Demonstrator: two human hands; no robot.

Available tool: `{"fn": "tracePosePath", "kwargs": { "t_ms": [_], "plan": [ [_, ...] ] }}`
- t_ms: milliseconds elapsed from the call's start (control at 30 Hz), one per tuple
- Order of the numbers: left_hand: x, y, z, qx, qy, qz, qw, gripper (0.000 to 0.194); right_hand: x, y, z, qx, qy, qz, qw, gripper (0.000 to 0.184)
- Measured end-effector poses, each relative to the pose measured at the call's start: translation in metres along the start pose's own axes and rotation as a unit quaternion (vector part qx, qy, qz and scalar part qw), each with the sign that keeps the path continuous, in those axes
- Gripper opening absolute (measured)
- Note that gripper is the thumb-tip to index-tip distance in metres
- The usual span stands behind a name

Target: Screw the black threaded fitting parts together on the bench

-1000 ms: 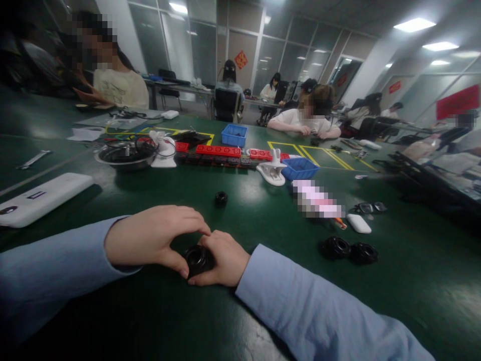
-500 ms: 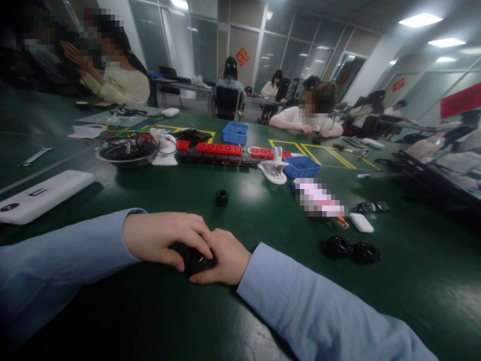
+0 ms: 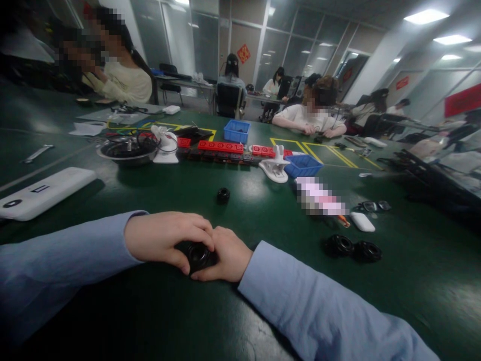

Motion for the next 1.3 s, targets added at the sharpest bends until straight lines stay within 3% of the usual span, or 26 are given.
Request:
{"fn": "tracePosePath", "kwargs": {
  "t_ms": [833,1300],
  "plan": [
    [-0.0075,-0.0004,0.0081,0.055,0.171,0.025,0.983,0.037,0.0005,-0.0028,0.0012,-0.01,-0.032,-0.019,0.999,0.051],
    [-0.006,-0.0033,0.0077,0.08,0.174,0.029,0.981,0.041,-0.0001,-0.0013,0.0009,-0.007,-0.031,-0.012,0.999,0.052]
  ]
}}
Point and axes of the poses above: each hand's wrist, its own x-axis towards the middle knuckle, its own y-axis out of the back of the hand, z = x × y, the point moved 7 cm from there along x, towards the middle knuckle, and after that the axes turned 13 degrees about -z, right-handed, at the moved point
